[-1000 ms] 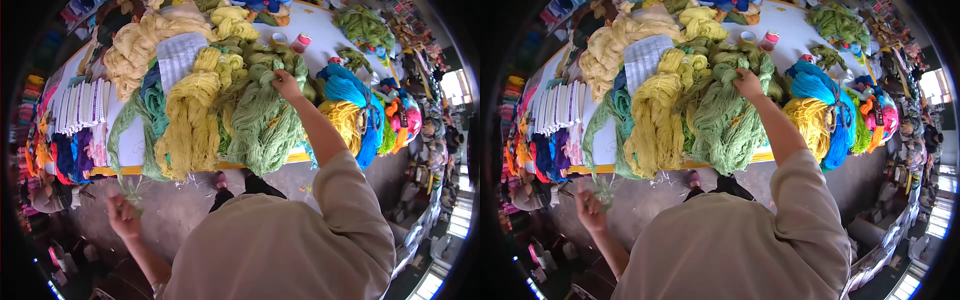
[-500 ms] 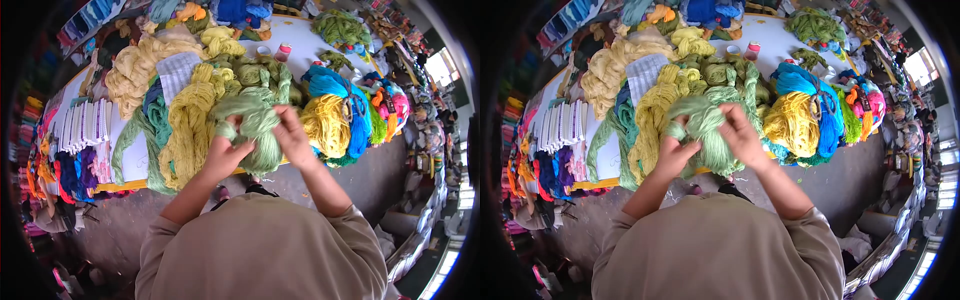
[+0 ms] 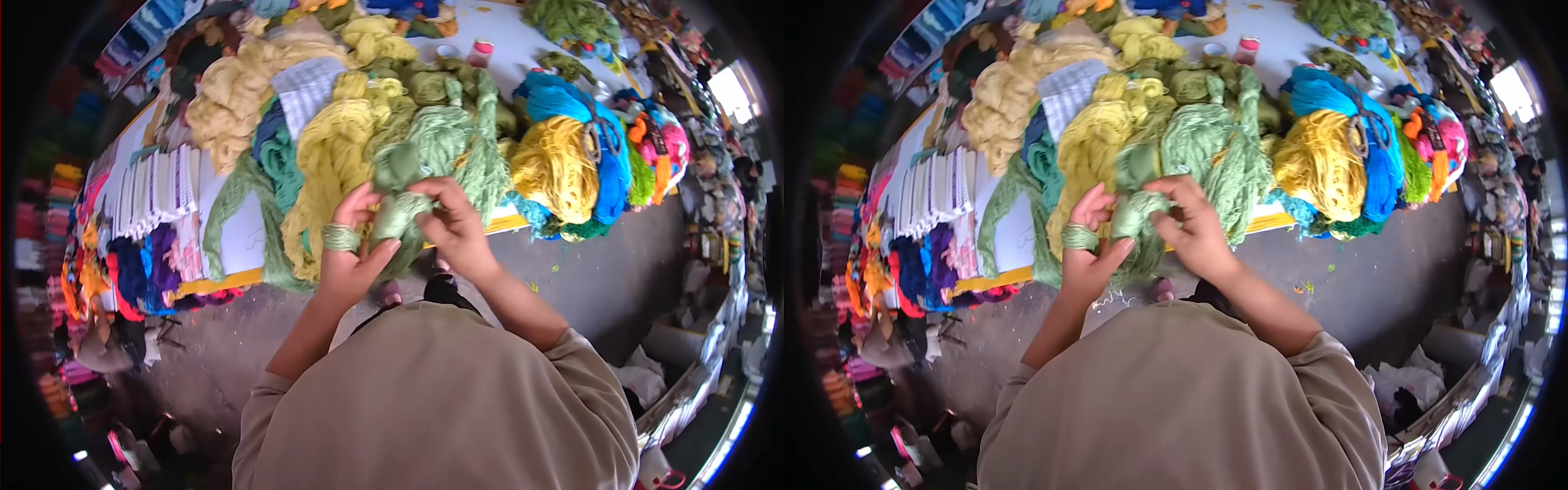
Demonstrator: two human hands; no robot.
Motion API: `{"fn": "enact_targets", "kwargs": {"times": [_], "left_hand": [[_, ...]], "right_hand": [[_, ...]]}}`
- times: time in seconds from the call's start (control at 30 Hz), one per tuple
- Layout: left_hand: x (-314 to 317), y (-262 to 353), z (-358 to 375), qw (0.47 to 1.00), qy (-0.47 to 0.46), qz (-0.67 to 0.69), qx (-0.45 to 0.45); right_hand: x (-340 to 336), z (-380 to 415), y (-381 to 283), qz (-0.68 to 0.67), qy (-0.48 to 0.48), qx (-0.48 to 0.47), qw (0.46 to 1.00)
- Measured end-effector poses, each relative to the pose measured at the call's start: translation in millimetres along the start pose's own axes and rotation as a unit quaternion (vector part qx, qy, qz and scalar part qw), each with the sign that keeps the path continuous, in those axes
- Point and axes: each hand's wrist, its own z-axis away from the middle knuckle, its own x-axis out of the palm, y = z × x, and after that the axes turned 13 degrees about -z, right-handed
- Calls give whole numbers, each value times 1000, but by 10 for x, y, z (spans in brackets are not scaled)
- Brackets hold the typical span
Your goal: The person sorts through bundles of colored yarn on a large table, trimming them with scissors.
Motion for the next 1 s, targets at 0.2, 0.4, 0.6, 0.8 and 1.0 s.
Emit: {"fn": "enact_targets", "kwargs": {"times": [0.2, 0.4, 0.6, 0.8, 1.0], "left_hand": [[-259, 152, -100, 979, -50, -146, 134], [-297, 281, -160, 951, -84, -239, 176], [-301, 255, -276, 936, -92, -246, 236], [-71, 367, -341, 980, -69, 37, 181], [-169, 390, -522, 987, -66, 135, -61]], "right_hand": [[59, -56, -216, 26, -36, -58, 997], [70, -62, -344, 181, -65, -113, 975], [-122, -117, -290, 114, -3, -129, 985], [-26, -144, -150, -366, 97, 57, 924], [-123, -211, -277, -396, 4, 94, 913]]}}
